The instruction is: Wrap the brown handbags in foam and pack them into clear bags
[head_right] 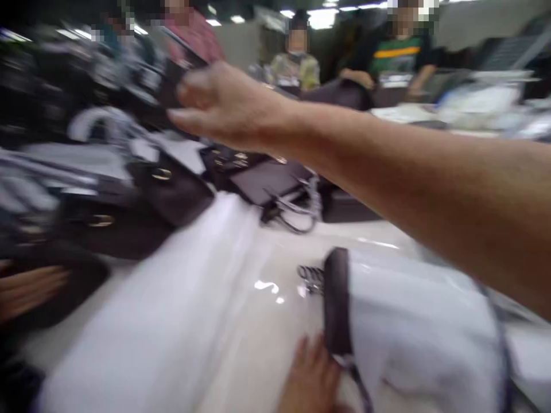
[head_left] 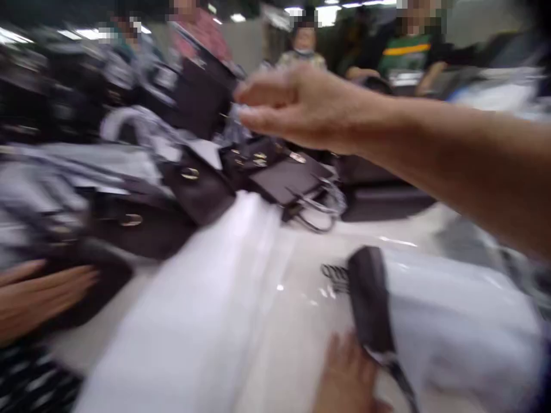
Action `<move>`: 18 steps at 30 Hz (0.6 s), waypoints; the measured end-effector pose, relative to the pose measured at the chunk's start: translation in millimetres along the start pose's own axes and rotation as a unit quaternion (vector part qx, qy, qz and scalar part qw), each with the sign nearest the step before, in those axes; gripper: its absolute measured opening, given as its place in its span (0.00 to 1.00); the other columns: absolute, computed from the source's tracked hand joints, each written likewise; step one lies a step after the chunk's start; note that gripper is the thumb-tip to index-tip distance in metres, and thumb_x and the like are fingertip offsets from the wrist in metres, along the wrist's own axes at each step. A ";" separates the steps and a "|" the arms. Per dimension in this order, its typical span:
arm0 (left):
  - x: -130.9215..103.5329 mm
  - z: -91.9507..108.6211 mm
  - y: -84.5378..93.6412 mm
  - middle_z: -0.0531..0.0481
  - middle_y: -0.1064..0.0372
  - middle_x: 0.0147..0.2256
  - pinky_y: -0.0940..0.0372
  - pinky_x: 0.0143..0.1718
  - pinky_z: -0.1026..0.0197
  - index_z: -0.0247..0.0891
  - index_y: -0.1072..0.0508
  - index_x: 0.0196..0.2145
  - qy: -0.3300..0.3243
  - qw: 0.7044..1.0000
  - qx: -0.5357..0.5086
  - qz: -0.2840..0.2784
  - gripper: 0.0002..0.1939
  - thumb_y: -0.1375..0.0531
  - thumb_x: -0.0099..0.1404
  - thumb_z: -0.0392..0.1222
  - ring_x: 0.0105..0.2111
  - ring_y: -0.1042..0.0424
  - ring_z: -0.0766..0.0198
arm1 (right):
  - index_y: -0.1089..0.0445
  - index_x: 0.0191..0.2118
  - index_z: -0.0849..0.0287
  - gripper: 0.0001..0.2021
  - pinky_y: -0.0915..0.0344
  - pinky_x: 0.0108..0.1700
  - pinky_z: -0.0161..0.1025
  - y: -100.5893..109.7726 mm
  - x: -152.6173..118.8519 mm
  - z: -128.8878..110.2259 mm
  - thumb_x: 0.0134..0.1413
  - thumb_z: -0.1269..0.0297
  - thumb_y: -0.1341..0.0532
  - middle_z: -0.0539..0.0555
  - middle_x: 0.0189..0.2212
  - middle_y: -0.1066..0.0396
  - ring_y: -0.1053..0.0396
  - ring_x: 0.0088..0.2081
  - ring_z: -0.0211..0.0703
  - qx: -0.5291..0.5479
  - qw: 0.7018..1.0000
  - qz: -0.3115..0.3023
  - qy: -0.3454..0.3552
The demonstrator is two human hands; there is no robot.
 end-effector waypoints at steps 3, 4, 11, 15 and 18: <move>16.8 13.0 -58.6 0.45 0.51 0.60 0.73 0.61 0.40 0.39 0.42 0.56 -0.119 0.957 0.256 0.070 0.27 0.44 0.60 0.46 0.62 0.66 0.49 | 0.41 0.50 0.74 0.32 0.47 0.40 0.37 29.1 -68.5 41.9 0.44 0.62 0.66 0.40 0.35 0.40 0.42 0.50 0.37 -0.040 0.998 0.028 -0.040; 18.1 16.2 -63.0 0.44 0.44 0.56 0.68 0.61 0.39 0.38 0.39 0.53 -0.169 0.916 0.343 0.121 0.24 0.44 0.60 0.47 0.61 0.59 0.48 | 0.41 0.50 0.74 0.31 0.45 0.40 0.36 42.3 -102.4 53.8 0.47 0.61 0.64 0.41 0.35 0.39 0.40 0.49 0.36 -0.036 0.996 0.053 -0.057; 11.3 14.0 -54.8 0.37 0.40 0.50 0.42 0.52 0.44 0.33 0.43 0.53 -0.326 0.790 0.429 0.292 0.24 0.44 0.60 0.42 0.53 0.41 0.50 | 0.35 0.48 0.59 0.15 0.30 0.38 0.38 82.2 -390.6 117.2 0.57 0.59 0.46 0.54 0.40 0.32 0.31 0.39 0.39 0.075 0.891 0.327 -0.305; 15.3 21.8 -49.9 0.38 0.47 0.55 0.40 0.51 0.45 0.39 0.47 0.55 -0.296 0.846 0.266 0.356 0.31 0.40 0.56 0.44 0.55 0.43 0.49 | 0.35 0.48 0.57 0.18 0.34 0.48 0.45 11.0 -510.9 135.0 0.50 0.63 0.41 0.56 0.46 0.33 0.35 0.48 0.47 0.162 0.795 0.333 -0.480; 29.0 35.8 -58.6 0.39 0.56 0.60 0.43 0.54 0.48 0.43 0.62 0.61 -0.263 0.915 0.106 0.286 0.44 0.39 0.55 0.45 0.57 0.46 0.51 | 0.39 0.55 0.55 0.25 0.39 0.54 0.45 -45.8 -532.2 135.9 0.47 0.69 0.45 0.53 0.54 0.40 0.43 0.56 0.47 0.319 0.761 0.312 -0.470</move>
Point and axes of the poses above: each hand's wrist, its own x-axis towards the middle knuckle, its own y-axis out of the back of the hand, z = x × y, the point moved 4 cm from there along x, towards the middle knuckle
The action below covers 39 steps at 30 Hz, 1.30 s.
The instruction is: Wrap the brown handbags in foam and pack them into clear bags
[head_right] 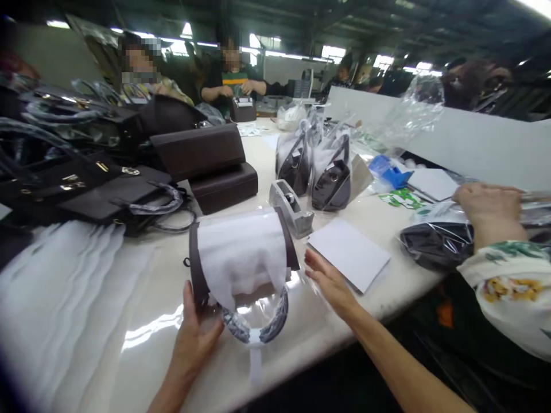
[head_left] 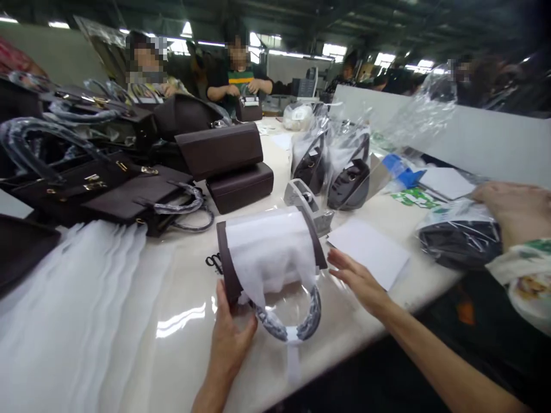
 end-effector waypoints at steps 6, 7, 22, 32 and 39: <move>29.6 40.2 11.2 0.43 0.38 0.51 0.38 0.49 0.58 0.39 0.49 0.57 0.064 0.981 -0.176 -0.050 0.36 0.39 0.54 0.45 0.47 0.34 0.60 | 0.31 0.49 0.56 0.24 0.34 0.48 0.42 -43.7 -6.5 -41.0 0.44 0.73 0.51 0.49 0.47 0.32 0.36 0.49 0.45 0.045 0.993 -0.067 0.089; 34.5 49.1 20.8 0.45 0.36 0.49 0.37 0.46 0.59 0.39 0.45 0.55 0.063 0.981 -0.177 -0.050 0.33 0.39 0.54 0.45 0.46 0.33 0.60 | 0.31 0.48 0.56 0.24 0.34 0.47 0.41 -45.8 -7.9 -56.7 0.44 0.73 0.51 0.49 0.46 0.31 0.35 0.49 0.45 0.044 0.991 -0.070 0.107; 45.6 87.7 76.3 0.46 0.31 0.44 0.34 0.43 0.54 0.40 0.45 0.57 0.169 0.975 -0.143 0.008 0.41 0.36 0.50 0.55 0.40 0.29 0.55 | 0.39 0.55 0.58 0.30 0.28 0.40 0.38 -58.5 2.9 -91.8 0.42 0.77 0.48 0.53 0.48 0.33 0.37 0.51 0.47 0.130 0.977 -0.120 0.119; 14.1 175.7 87.5 0.44 0.28 0.37 0.32 0.31 0.58 0.36 0.37 0.52 0.226 0.974 -0.017 0.021 0.34 0.36 0.49 0.51 0.32 0.27 0.54 | 0.38 0.54 0.57 0.26 0.28 0.35 0.35 -29.3 -21.0 -120.7 0.46 0.65 0.37 0.55 0.48 0.33 0.32 0.44 0.47 0.172 0.967 -0.155 0.104; -41.3 135.3 61.7 0.47 0.38 0.45 0.37 0.29 0.64 0.43 0.41 0.56 0.184 0.978 -0.100 0.001 0.37 0.36 0.48 0.39 0.30 0.31 0.65 | 0.37 0.52 0.56 0.32 0.29 0.30 0.32 -17.1 -15.1 -51.8 0.38 0.54 0.33 0.57 0.45 0.31 0.31 0.42 0.49 0.157 0.979 -0.131 -0.010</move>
Point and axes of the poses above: each hand's wrist, its own x-axis towards the middle knuckle, its own y-axis out of the back of the hand, z = x × y, the point moved 4 cm from there along x, towards the middle knuckle
